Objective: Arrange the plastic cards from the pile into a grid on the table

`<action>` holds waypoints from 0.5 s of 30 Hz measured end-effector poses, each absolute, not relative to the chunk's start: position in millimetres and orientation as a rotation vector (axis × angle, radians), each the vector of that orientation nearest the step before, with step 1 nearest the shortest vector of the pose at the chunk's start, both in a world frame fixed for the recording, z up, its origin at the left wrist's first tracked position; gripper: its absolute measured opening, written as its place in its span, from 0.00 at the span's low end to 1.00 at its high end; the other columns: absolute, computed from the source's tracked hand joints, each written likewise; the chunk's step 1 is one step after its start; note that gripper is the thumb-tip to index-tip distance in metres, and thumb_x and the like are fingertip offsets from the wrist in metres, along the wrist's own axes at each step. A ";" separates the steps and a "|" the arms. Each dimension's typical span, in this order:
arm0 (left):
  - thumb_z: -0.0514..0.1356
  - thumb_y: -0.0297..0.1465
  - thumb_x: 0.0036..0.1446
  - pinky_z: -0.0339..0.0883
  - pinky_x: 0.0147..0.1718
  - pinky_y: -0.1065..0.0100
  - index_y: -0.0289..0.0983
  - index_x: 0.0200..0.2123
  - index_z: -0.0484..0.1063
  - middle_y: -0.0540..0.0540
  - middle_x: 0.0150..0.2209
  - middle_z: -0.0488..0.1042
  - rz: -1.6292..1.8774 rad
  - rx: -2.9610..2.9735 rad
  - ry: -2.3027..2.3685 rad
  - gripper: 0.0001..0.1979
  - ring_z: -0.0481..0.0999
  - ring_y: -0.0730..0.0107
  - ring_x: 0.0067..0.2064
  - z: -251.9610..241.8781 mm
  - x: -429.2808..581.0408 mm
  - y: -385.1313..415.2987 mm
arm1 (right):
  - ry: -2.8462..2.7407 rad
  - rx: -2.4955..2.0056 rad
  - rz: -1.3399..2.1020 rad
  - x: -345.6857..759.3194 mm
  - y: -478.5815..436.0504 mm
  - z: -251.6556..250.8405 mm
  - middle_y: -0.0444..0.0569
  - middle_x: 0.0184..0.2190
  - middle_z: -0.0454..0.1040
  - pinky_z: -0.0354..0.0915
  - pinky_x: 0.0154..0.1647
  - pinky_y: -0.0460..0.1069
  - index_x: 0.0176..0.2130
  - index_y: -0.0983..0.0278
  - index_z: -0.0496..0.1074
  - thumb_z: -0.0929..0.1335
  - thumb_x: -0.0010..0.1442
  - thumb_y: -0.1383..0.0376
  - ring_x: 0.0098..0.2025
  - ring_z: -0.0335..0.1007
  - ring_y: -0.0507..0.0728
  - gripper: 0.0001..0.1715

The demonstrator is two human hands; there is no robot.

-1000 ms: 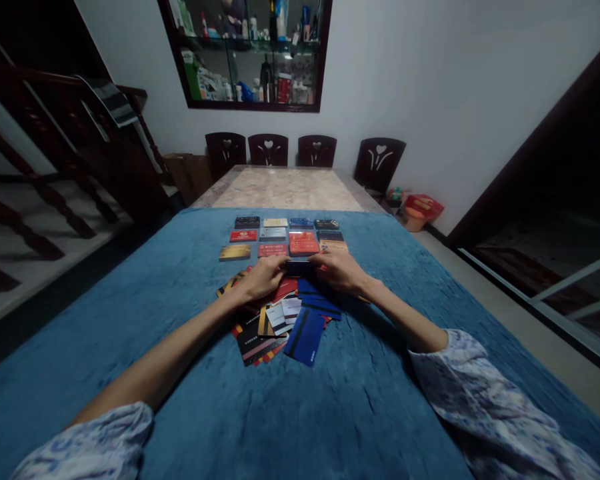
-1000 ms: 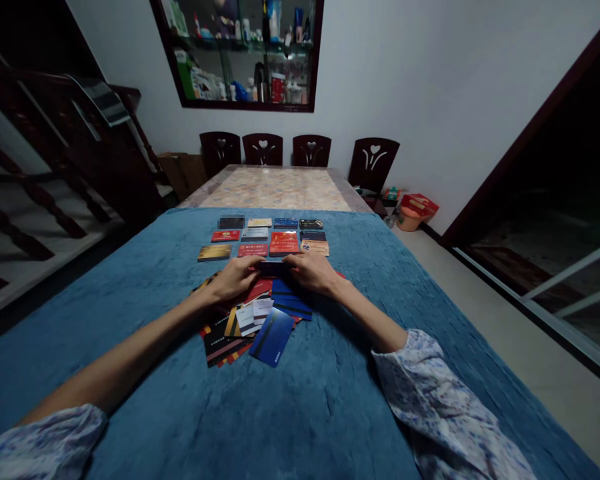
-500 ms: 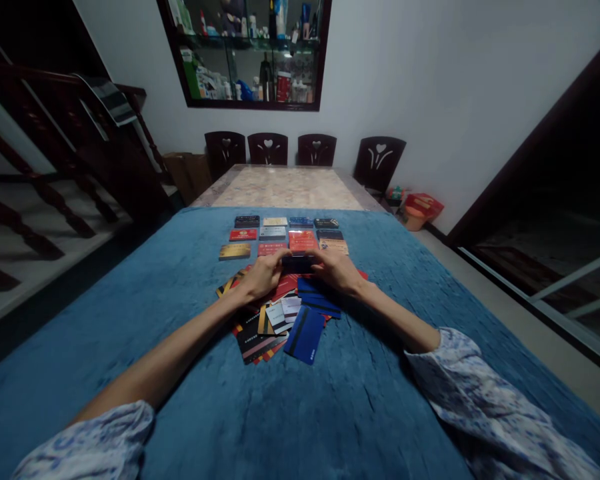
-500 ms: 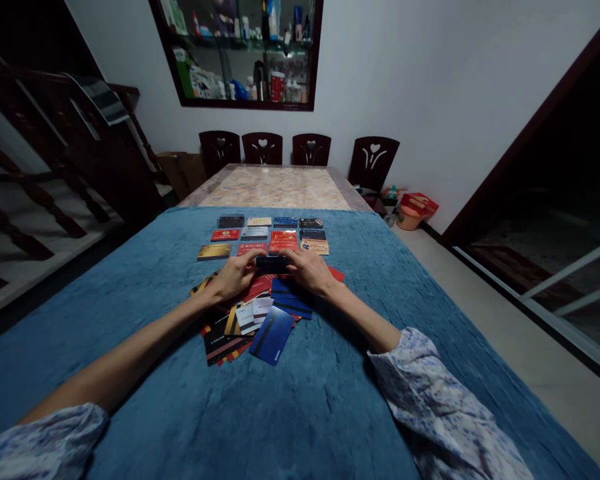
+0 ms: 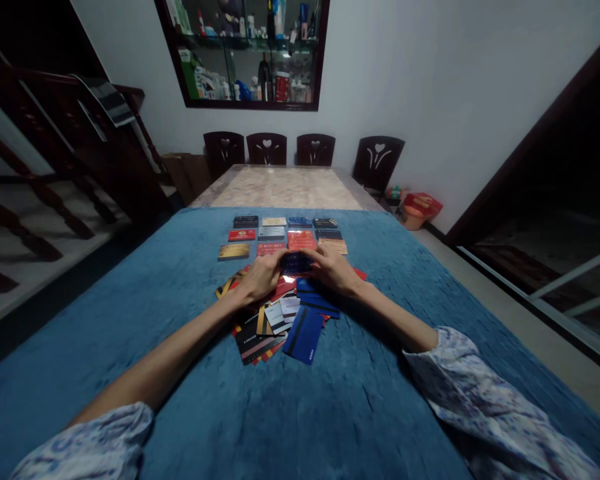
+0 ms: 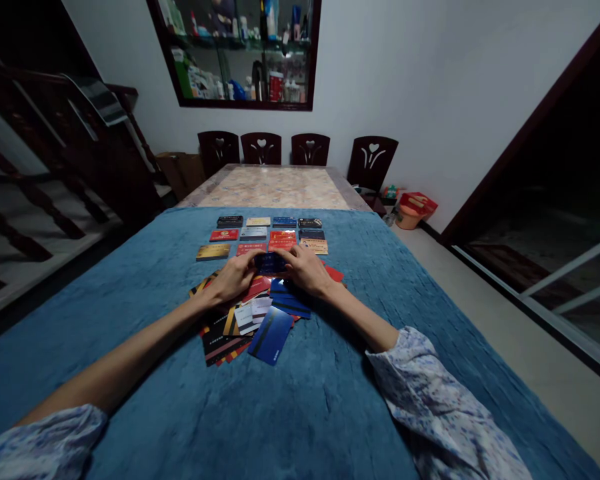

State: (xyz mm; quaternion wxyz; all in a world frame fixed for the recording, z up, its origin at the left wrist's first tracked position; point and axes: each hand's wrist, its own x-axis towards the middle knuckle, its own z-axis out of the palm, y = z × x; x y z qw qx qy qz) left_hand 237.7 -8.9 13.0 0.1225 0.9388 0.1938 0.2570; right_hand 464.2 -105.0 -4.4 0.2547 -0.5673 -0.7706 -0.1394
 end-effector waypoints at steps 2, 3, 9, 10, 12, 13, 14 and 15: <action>0.52 0.19 0.58 0.73 0.49 0.57 0.34 0.59 0.68 0.38 0.48 0.81 0.753 2.739 0.575 0.26 0.81 0.57 0.47 12.8 238.0 -8.4 | -2.127 -1.522 -0.364 464.1 -106.0 -2.6 0.54 0.41 0.71 0.64 0.42 0.54 0.66 0.61 0.66 0.67 0.67 0.64 0.41 0.64 0.60 0.29; 0.52 0.19 0.58 0.73 0.50 0.57 0.34 0.59 0.68 0.38 0.49 0.80 0.756 2.737 0.580 0.26 0.81 0.57 0.48 12.7 238.1 -8.2 | -2.138 -1.524 -0.358 464.1 -106.5 -1.7 0.55 0.41 0.71 0.64 0.42 0.55 0.66 0.62 0.65 0.68 0.66 0.62 0.41 0.64 0.60 0.30; 0.54 0.20 0.58 0.72 0.52 0.58 0.34 0.58 0.69 0.39 0.50 0.80 0.786 2.697 0.589 0.24 0.80 0.58 0.51 12.3 238.6 -6.9 | -2.160 -1.582 -0.346 464.8 -106.3 0.8 0.60 0.44 0.71 0.64 0.44 0.57 0.65 0.66 0.65 0.68 0.66 0.56 0.44 0.65 0.63 0.32; 0.55 0.20 0.57 0.72 0.52 0.58 0.34 0.58 0.69 0.39 0.50 0.80 0.786 2.692 0.595 0.24 0.80 0.58 0.51 12.1 238.6 -6.5 | -2.160 -1.589 -0.339 465.1 -106.2 1.0 0.61 0.45 0.71 0.64 0.45 0.57 0.65 0.67 0.65 0.68 0.67 0.56 0.44 0.65 0.64 0.32; 0.58 0.22 0.56 0.73 0.52 0.57 0.34 0.58 0.68 0.39 0.50 0.79 0.788 2.684 0.606 0.25 0.79 0.58 0.50 11.6 238.5 -5.6 | -2.165 -1.600 -0.323 465.9 -106.7 1.4 0.62 0.46 0.72 0.64 0.46 0.58 0.65 0.67 0.64 0.67 0.66 0.58 0.45 0.65 0.65 0.32; 0.59 0.23 0.56 0.73 0.52 0.57 0.35 0.59 0.68 0.39 0.51 0.79 0.789 2.680 0.603 0.26 0.79 0.58 0.50 11.3 238.4 -5.1 | -2.172 -1.603 -0.314 466.2 -107.1 1.7 0.62 0.47 0.72 0.64 0.47 0.58 0.65 0.67 0.64 0.67 0.66 0.60 0.46 0.64 0.65 0.32; 0.60 0.23 0.55 0.73 0.53 0.56 0.35 0.59 0.67 0.38 0.52 0.78 0.789 2.678 0.596 0.26 0.79 0.58 0.50 10.8 238.2 -4.6 | -2.178 -1.607 -0.306 466.4 -107.7 1.9 0.62 0.48 0.72 0.64 0.48 0.59 0.65 0.67 0.63 0.67 0.66 0.61 0.47 0.64 0.65 0.32; 0.60 0.24 0.55 0.72 0.54 0.55 0.34 0.59 0.67 0.37 0.54 0.77 0.789 2.676 0.588 0.27 0.78 0.57 0.51 10.4 238.0 -4.2 | -2.182 -1.612 -0.299 466.6 -108.3 2.1 0.62 0.49 0.71 0.64 0.49 0.59 0.65 0.67 0.63 0.67 0.65 0.62 0.48 0.64 0.65 0.32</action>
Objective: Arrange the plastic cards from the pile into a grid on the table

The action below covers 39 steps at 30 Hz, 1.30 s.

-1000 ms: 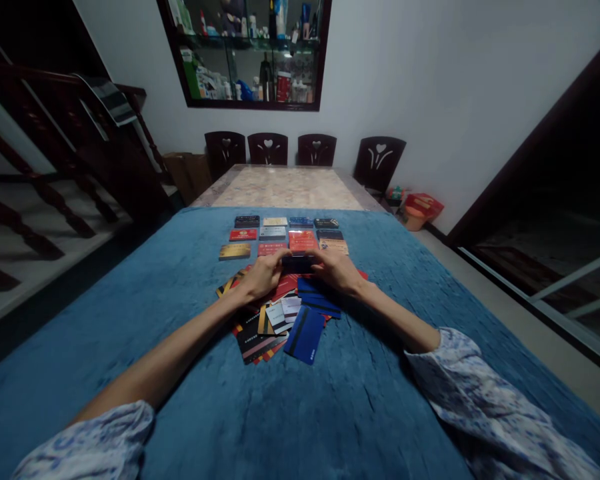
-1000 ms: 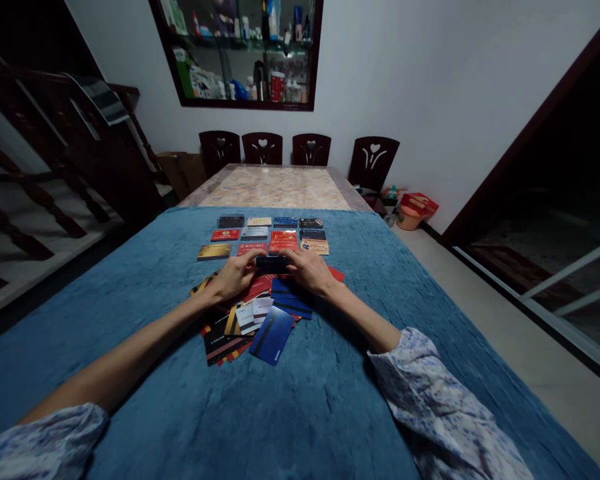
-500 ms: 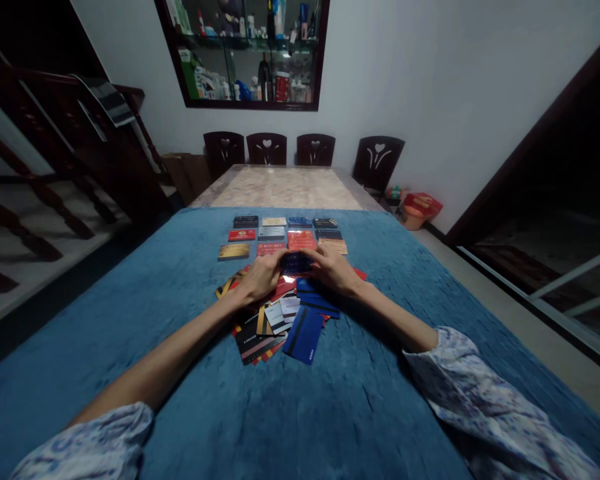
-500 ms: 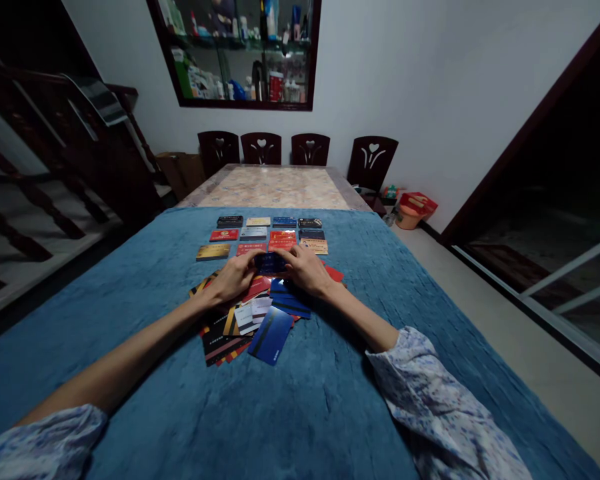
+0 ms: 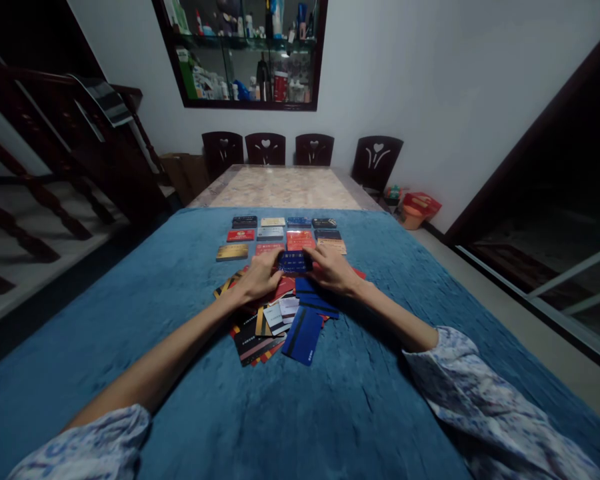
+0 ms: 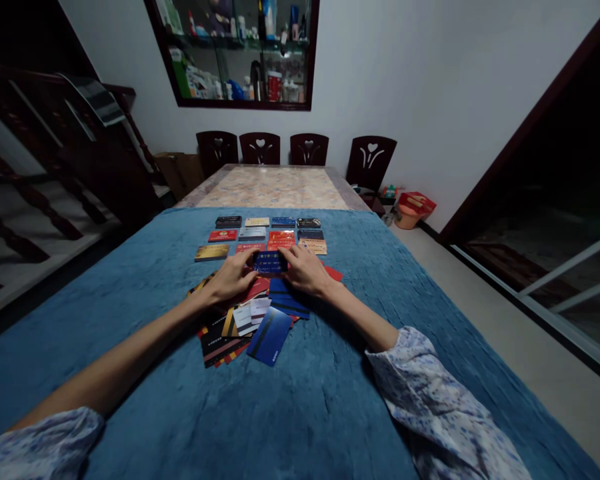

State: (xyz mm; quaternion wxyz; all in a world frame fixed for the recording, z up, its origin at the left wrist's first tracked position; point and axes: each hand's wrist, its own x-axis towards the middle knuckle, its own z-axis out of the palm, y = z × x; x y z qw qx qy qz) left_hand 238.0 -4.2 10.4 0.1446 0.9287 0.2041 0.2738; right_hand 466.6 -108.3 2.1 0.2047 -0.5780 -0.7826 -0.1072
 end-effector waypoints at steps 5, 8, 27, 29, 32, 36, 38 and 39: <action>0.60 0.25 0.55 0.69 0.58 0.51 0.33 0.61 0.65 0.35 0.57 0.75 0.754 2.682 0.575 0.28 0.75 0.54 0.57 10.3 236.9 -3.2 | -2.154 -1.612 -0.297 466.5 -110.2 2.5 0.61 0.50 0.71 0.64 0.52 0.61 0.63 0.64 0.65 0.69 0.64 0.59 0.50 0.64 0.65 0.32; 0.61 0.25 0.55 0.67 0.59 0.49 0.33 0.60 0.66 0.35 0.57 0.74 0.736 2.700 0.599 0.28 0.72 0.51 0.59 12.1 236.4 -3.7 | -2.160 -1.597 -0.314 466.4 -110.9 3.7 0.61 0.52 0.70 0.65 0.52 0.61 0.62 0.64 0.67 0.69 0.63 0.58 0.51 0.64 0.65 0.30; 0.62 0.26 0.56 0.60 0.56 0.44 0.35 0.60 0.67 0.34 0.58 0.69 0.642 2.839 0.667 0.27 0.67 0.45 0.60 19.3 235.3 -8.7 | -2.188 -1.596 -0.282 469.8 -111.2 5.3 0.61 0.54 0.69 0.64 0.55 0.64 0.61 0.63 0.68 0.70 0.62 0.56 0.53 0.61 0.67 0.31; 0.62 0.26 0.56 0.60 0.55 0.45 0.36 0.59 0.67 0.34 0.57 0.70 0.621 2.849 0.668 0.26 0.67 0.46 0.60 19.1 235.2 -8.9 | -2.194 -1.595 -0.287 470.0 -111.6 6.1 0.61 0.53 0.69 0.64 0.55 0.64 0.60 0.63 0.69 0.70 0.62 0.55 0.53 0.60 0.67 0.30; 0.62 0.26 0.56 0.60 0.55 0.46 0.37 0.58 0.68 0.35 0.56 0.70 0.600 2.850 0.678 0.25 0.68 0.47 0.59 19.0 235.6 -9.8 | -2.204 -1.597 -0.280 470.4 -112.2 7.9 0.60 0.53 0.69 0.64 0.54 0.63 0.59 0.63 0.71 0.70 0.62 0.54 0.53 0.60 0.66 0.29; 0.61 0.25 0.56 0.59 0.55 0.46 0.36 0.58 0.68 0.35 0.55 0.70 0.563 2.841 0.697 0.25 0.67 0.47 0.58 20.9 236.8 -11.6 | -2.222 -1.608 -0.253 471.9 -112.0 10.3 0.60 0.52 0.70 0.64 0.54 0.62 0.58 0.63 0.71 0.70 0.62 0.54 0.53 0.60 0.66 0.28; 0.61 0.25 0.56 0.59 0.56 0.46 0.36 0.58 0.67 0.35 0.56 0.69 0.540 2.833 0.705 0.25 0.67 0.48 0.59 22.9 237.3 -12.2 | -2.237 -1.614 -0.244 473.1 -111.1 11.3 0.60 0.52 0.70 0.64 0.54 0.63 0.58 0.64 0.71 0.70 0.63 0.53 0.54 0.60 0.66 0.29; 0.61 0.25 0.57 0.59 0.56 0.46 0.37 0.58 0.67 0.36 0.56 0.69 0.524 2.829 0.709 0.25 0.67 0.48 0.59 24.0 237.6 -12.2 | -2.242 -1.618 -0.239 473.6 -110.7 11.8 0.61 0.52 0.70 0.64 0.54 0.63 0.58 0.64 0.71 0.70 0.63 0.53 0.54 0.60 0.67 0.29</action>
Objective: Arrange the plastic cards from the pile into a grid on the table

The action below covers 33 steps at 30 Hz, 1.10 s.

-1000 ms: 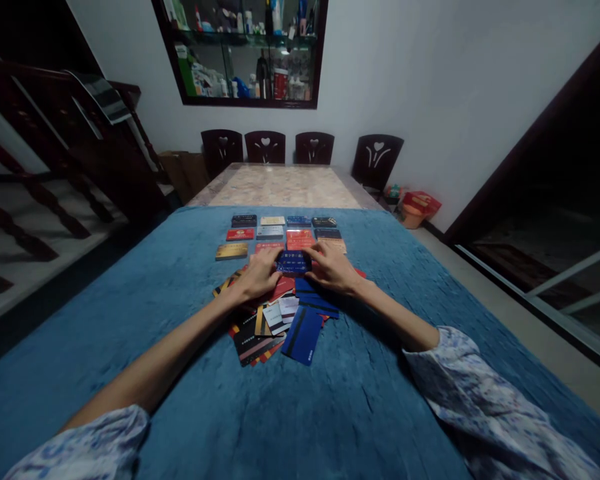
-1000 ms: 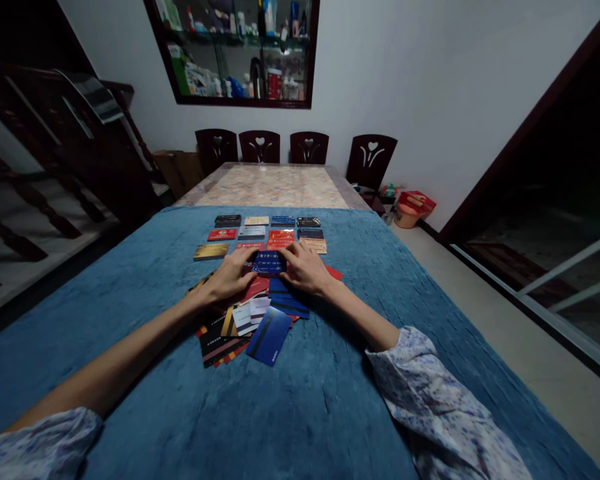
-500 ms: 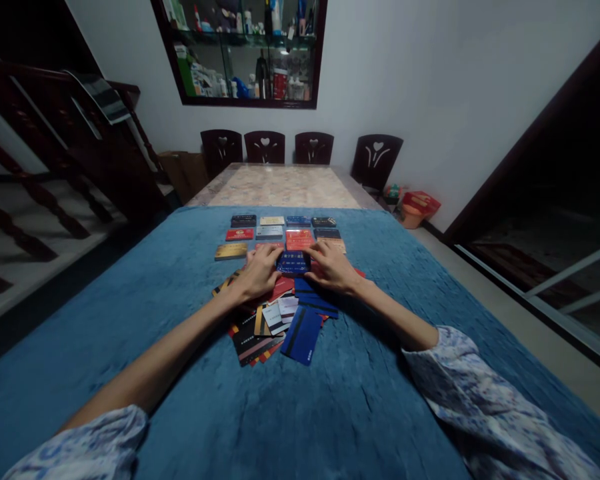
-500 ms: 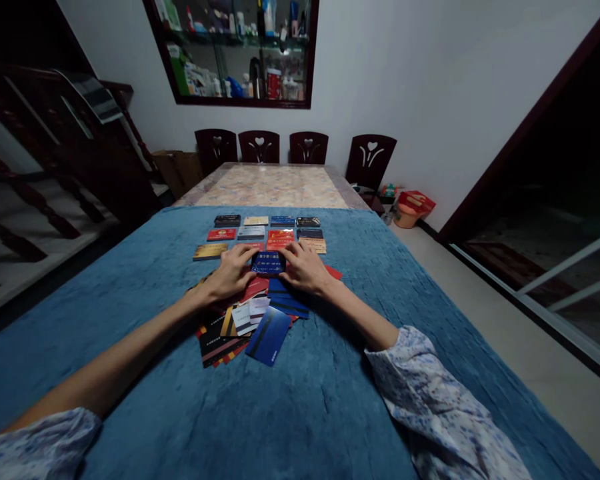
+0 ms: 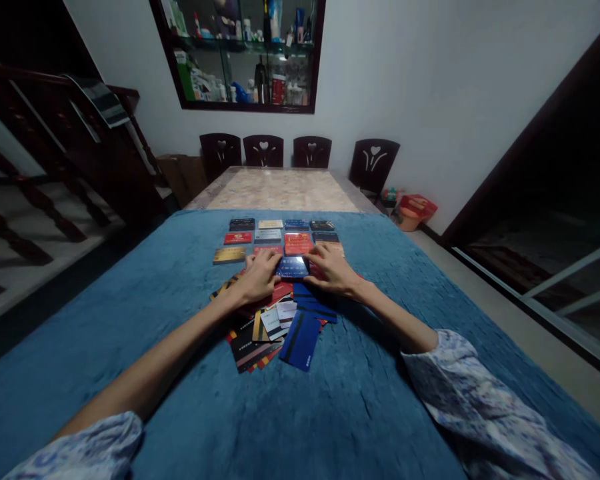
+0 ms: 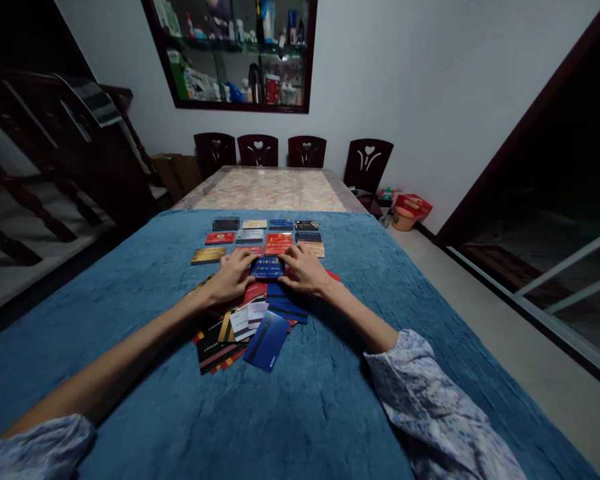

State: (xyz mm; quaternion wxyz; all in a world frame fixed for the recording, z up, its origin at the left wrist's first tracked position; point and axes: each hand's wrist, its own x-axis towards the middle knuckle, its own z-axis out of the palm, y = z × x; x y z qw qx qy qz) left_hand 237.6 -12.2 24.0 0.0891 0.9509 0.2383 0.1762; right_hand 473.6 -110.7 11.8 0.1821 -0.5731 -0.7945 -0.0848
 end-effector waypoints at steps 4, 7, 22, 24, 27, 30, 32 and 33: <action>0.60 0.26 0.57 0.59 0.57 0.47 0.38 0.57 0.68 0.37 0.56 0.69 0.467 2.827 0.723 0.24 0.66 0.49 0.59 28.4 239.3 -10.8 | -2.255 -1.629 -0.226 475.0 -108.5 14.5 0.60 0.52 0.70 0.64 0.53 0.63 0.58 0.63 0.72 0.69 0.63 0.52 0.54 0.59 0.67 0.29; 0.60 0.26 0.56 0.59 0.57 0.47 0.38 0.56 0.69 0.38 0.56 0.69 0.442 2.838 0.738 0.23 0.66 0.48 0.60 31.9 241.9 -8.5 | -2.262 -1.650 -0.229 475.3 -106.5 18.0 0.60 0.51 0.70 0.63 0.53 0.61 0.58 0.64 0.73 0.69 0.63 0.51 0.53 0.59 0.66 0.29; 0.60 0.28 0.57 0.59 0.57 0.47 0.39 0.54 0.71 0.38 0.54 0.69 0.410 2.875 0.741 0.21 0.65 0.47 0.60 47.4 261.5 21.1 | -2.275 -1.854 -0.133 485.3 -86.5 50.9 0.60 0.54 0.70 0.64 0.50 0.58 0.57 0.64 0.73 0.70 0.63 0.56 0.54 0.60 0.66 0.26; 0.59 0.29 0.57 0.59 0.57 0.47 0.39 0.54 0.72 0.38 0.54 0.69 0.402 2.880 0.744 0.20 0.65 0.47 0.60 48.7 265.4 25.6 | -2.270 -1.857 -0.136 489.1 -80.2 51.6 0.60 0.54 0.70 0.64 0.51 0.59 0.58 0.64 0.73 0.71 0.62 0.56 0.55 0.60 0.66 0.27; 0.59 0.30 0.58 0.61 0.55 0.46 0.38 0.53 0.72 0.37 0.54 0.69 0.395 2.872 0.766 0.18 0.65 0.46 0.59 50.1 271.8 33.4 | -2.269 -1.869 -0.151 494.0 -70.0 53.3 0.60 0.55 0.69 0.64 0.52 0.59 0.59 0.63 0.72 0.71 0.62 0.56 0.55 0.60 0.66 0.28; 0.59 0.31 0.58 0.60 0.55 0.46 0.38 0.53 0.71 0.36 0.55 0.68 0.400 2.875 0.788 0.19 0.65 0.46 0.60 51.2 278.5 42.7 | -2.268 -1.896 -0.159 497.2 -60.2 56.6 0.60 0.55 0.69 0.63 0.53 0.59 0.60 0.64 0.72 0.71 0.62 0.58 0.55 0.60 0.66 0.29; 0.59 0.31 0.57 0.60 0.55 0.47 0.39 0.54 0.71 0.37 0.56 0.68 0.407 2.886 0.796 0.20 0.64 0.47 0.61 52.1 282.9 48.7 | -2.257 -1.919 -0.169 498.8 -54.2 58.8 0.61 0.55 0.69 0.63 0.53 0.59 0.60 0.65 0.72 0.71 0.62 0.59 0.55 0.60 0.67 0.28; 0.59 0.31 0.57 0.60 0.55 0.48 0.39 0.54 0.71 0.37 0.56 0.68 0.411 2.892 0.801 0.20 0.64 0.47 0.61 52.8 285.2 51.3 | -2.250 -1.932 -0.174 499.7 -51.4 59.8 0.61 0.55 0.69 0.63 0.53 0.58 0.59 0.65 0.73 0.71 0.62 0.59 0.55 0.60 0.67 0.28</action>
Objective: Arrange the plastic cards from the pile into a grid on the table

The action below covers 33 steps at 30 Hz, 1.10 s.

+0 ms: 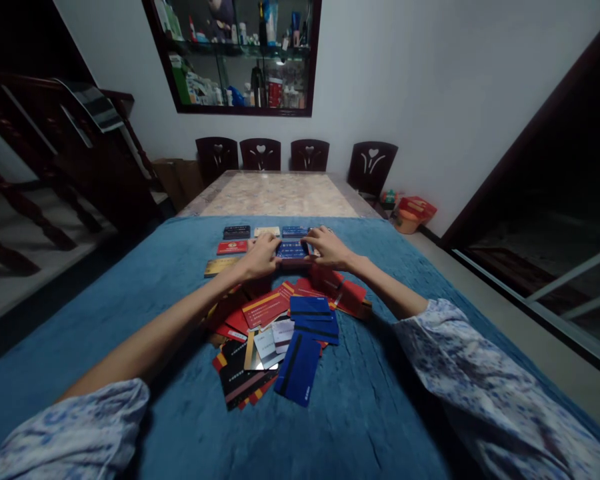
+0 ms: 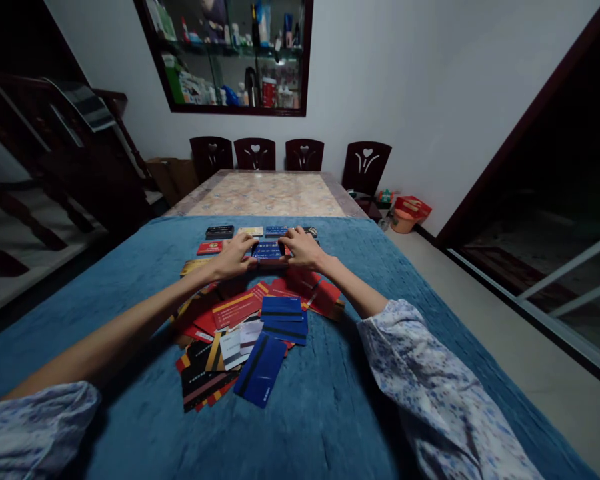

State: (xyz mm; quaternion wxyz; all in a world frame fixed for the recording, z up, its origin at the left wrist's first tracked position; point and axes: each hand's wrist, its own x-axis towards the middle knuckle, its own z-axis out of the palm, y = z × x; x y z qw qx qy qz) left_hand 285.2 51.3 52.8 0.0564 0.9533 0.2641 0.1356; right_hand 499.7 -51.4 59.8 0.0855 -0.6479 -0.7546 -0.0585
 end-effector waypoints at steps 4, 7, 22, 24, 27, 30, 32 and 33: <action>0.59 0.33 0.57 0.60 0.54 0.47 0.37 0.53 0.71 0.35 0.57 0.68 0.402 2.903 0.821 0.20 0.63 0.45 0.61 56.1 294.0 60.1 | -2.229 -1.965 -0.172 503.9 -41.0 62.6 0.60 0.56 0.69 0.62 0.52 0.57 0.59 0.64 0.73 0.71 0.62 0.59 0.56 0.59 0.67 0.27; 0.58 0.33 0.58 0.59 0.55 0.46 0.37 0.52 0.72 0.35 0.56 0.68 0.375 2.917 0.845 0.19 0.64 0.45 0.60 58.1 300.8 66.5 | -2.210 -2.012 -0.132 507.2 -34.4 64.7 0.60 0.57 0.68 0.62 0.51 0.57 0.59 0.64 0.72 0.71 0.62 0.59 0.57 0.58 0.67 0.28; 0.59 0.31 0.57 0.59 0.53 0.49 0.39 0.53 0.72 0.36 0.55 0.69 0.310 2.953 0.896 0.19 0.64 0.45 0.59 55.7 333.9 102.7 | -2.186 -2.103 -0.103 527.6 -2.3 68.0 0.61 0.58 0.68 0.64 0.52 0.58 0.60 0.62 0.72 0.69 0.62 0.55 0.61 0.57 0.69 0.30; 0.58 0.30 0.58 0.59 0.53 0.48 0.39 0.53 0.72 0.36 0.56 0.69 0.296 2.953 0.917 0.19 0.64 0.45 0.59 55.2 337.5 106.4 | -2.180 -2.122 -0.100 528.4 1.6 68.8 0.61 0.58 0.68 0.64 0.53 0.59 0.60 0.62 0.72 0.69 0.62 0.57 0.61 0.57 0.69 0.29; 0.58 0.30 0.58 0.59 0.54 0.47 0.38 0.53 0.73 0.36 0.57 0.68 0.278 2.934 0.951 0.18 0.64 0.44 0.60 54.6 342.0 110.2 | -2.183 -2.153 -0.101 530.1 8.3 69.4 0.60 0.58 0.68 0.64 0.53 0.58 0.58 0.62 0.73 0.69 0.62 0.58 0.61 0.57 0.69 0.27; 0.58 0.30 0.58 0.59 0.54 0.47 0.37 0.53 0.72 0.35 0.58 0.67 0.260 2.926 0.977 0.19 0.63 0.44 0.61 53.6 346.3 113.2 | -2.185 -2.184 -0.100 532.4 15.8 68.0 0.60 0.59 0.68 0.65 0.54 0.59 0.58 0.62 0.73 0.69 0.62 0.59 0.62 0.57 0.69 0.27; 0.58 0.30 0.59 0.59 0.55 0.47 0.36 0.54 0.72 0.34 0.59 0.67 0.256 2.921 0.982 0.19 0.63 0.44 0.61 52.4 349.2 115.4 | -2.175 -2.199 -0.100 533.8 20.4 66.1 0.61 0.59 0.67 0.66 0.54 0.60 0.59 0.62 0.73 0.69 0.61 0.59 0.62 0.57 0.70 0.27; 0.58 0.30 0.59 0.60 0.55 0.47 0.36 0.54 0.72 0.34 0.59 0.67 0.256 2.917 0.982 0.19 0.63 0.44 0.62 51.6 350.7 116.7 | -2.170 -2.206 -0.097 534.5 22.6 64.9 0.61 0.59 0.67 0.66 0.54 0.61 0.59 0.62 0.73 0.70 0.61 0.59 0.62 0.57 0.70 0.27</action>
